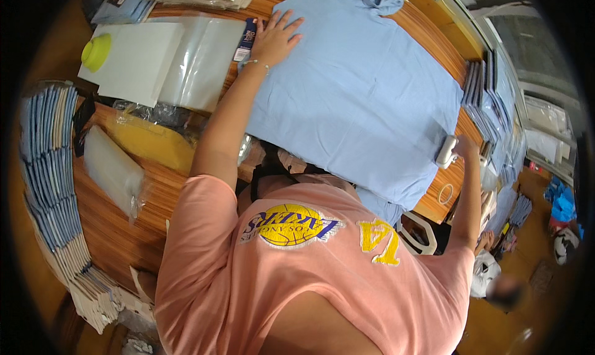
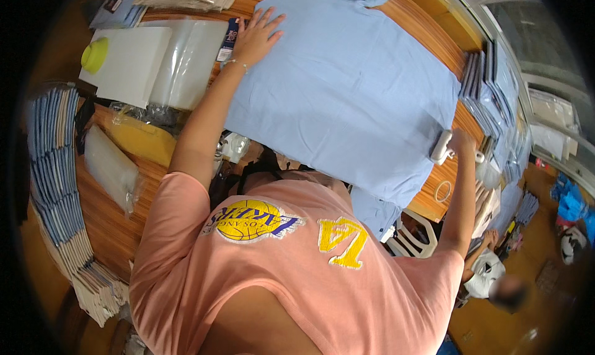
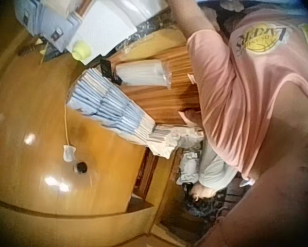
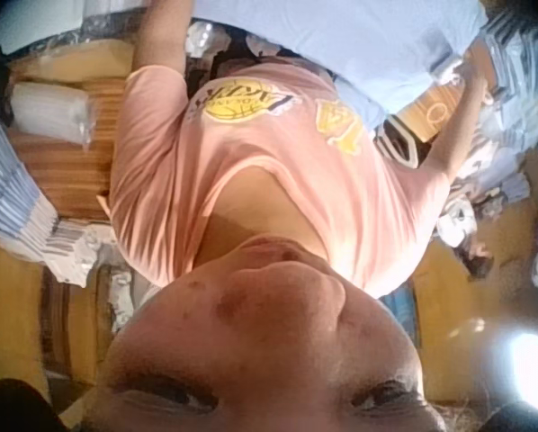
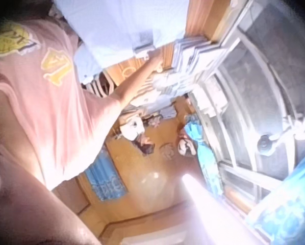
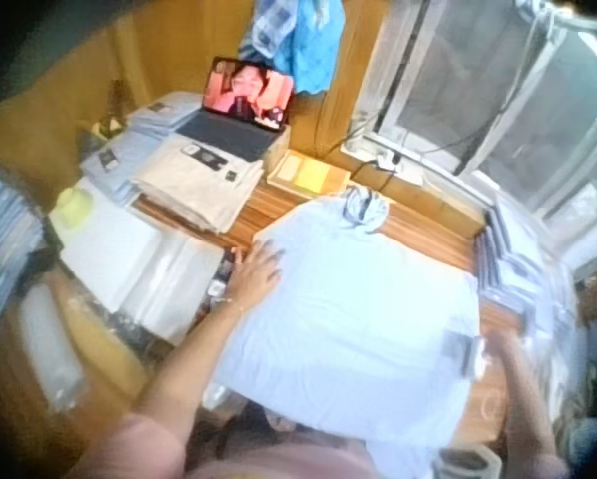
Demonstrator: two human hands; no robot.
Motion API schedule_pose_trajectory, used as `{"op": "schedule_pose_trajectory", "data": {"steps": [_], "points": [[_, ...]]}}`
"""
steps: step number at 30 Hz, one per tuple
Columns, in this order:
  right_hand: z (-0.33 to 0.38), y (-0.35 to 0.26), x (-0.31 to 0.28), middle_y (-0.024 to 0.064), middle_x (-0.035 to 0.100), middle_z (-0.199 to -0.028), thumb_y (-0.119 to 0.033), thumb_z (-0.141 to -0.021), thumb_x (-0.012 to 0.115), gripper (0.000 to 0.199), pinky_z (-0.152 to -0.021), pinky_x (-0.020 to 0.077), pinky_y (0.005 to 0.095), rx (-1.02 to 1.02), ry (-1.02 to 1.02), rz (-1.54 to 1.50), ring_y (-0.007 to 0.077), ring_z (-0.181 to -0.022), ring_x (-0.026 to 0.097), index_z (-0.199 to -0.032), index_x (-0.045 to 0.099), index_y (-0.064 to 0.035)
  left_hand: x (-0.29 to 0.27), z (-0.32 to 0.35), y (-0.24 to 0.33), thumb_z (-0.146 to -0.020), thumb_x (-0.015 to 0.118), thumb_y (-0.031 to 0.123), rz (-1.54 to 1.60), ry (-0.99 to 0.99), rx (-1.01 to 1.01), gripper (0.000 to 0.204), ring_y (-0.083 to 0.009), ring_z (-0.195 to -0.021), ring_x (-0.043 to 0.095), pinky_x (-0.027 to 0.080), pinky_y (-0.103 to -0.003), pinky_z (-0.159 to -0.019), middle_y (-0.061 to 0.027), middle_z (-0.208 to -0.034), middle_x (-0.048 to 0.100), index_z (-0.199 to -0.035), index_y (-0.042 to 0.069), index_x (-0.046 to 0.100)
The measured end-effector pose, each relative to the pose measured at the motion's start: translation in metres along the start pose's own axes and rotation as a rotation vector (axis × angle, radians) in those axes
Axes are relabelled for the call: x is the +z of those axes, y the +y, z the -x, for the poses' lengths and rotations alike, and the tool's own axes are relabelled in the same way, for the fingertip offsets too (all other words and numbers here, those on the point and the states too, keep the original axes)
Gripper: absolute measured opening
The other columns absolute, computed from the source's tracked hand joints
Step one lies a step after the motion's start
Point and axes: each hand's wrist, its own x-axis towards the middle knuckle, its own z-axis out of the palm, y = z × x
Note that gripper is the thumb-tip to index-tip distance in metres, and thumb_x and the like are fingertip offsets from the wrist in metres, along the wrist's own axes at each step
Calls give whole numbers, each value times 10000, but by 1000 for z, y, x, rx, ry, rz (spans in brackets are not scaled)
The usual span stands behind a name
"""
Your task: The person folds a light blue shirt on a wooden table, places a cardboard insert inside, and then places the folded shirt into a clear plastic bag. The person then seals the bag and stacks it with other packaged shirts.
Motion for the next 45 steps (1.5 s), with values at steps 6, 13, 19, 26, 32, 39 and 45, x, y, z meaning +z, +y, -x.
{"op": "schedule_pose_trajectory", "data": {"steps": [6,13,19,26,32,39,45], "points": [[47,-268,-99,171,652,-949,-173,-738,617,295,-750,490,431,-521,492,-414,325,-888,622,-1017,627,-80,0,0,-7,-918,415,445,-107,-12,18,472,-261,-1349,252,203,-619,-1020,-36,-1456,308,-1362,287,390],[50,-195,-32,122,604,-1153,-290,-737,663,533,-859,467,413,-311,132,-541,284,-1029,594,-1230,539,-127,-4,-1,-3,-921,433,420,-117,-46,15,476,-270,-1350,248,190,-610,-1023,-56,-1455,308,-1371,274,379],[73,45,58,151,651,-800,-191,-725,669,597,-614,493,357,-56,274,-319,236,-658,622,-1288,499,-90,-2,-3,-11,-924,436,417,-171,-81,38,483,-294,-1353,231,175,-596,-1030,-72,-1463,287,-1379,268,375],[2,188,84,85,618,-750,-219,-763,681,490,-553,459,280,35,494,-1032,134,-588,545,-1211,568,-56,-36,4,60,-923,477,335,96,176,8,513,-332,-1338,235,169,-530,-1063,-148,-1454,270,-1384,143,358],[44,178,125,89,648,-813,-230,-838,637,324,-682,466,279,171,959,-1074,135,-725,581,-1081,622,-16,-54,62,85,-917,507,265,195,183,-72,553,-365,-1313,255,189,-485,-1073,-206,-1409,302,-1365,7,311],[128,139,299,68,639,-691,-132,-812,647,149,-622,467,277,681,986,-1272,119,-632,574,-873,663,3,-53,67,87,-928,494,235,286,180,-157,541,-364,-1288,287,216,-465,-1070,-228,-1389,313,-1353,-32,294],[102,88,300,172,621,-741,-290,-736,698,313,-690,475,374,819,1045,-748,324,-757,606,-803,645,11,-48,31,124,-912,517,173,466,159,-33,497,-330,-1255,352,271,-408,-1051,-219,-1347,375,-1326,-33,337]]}}
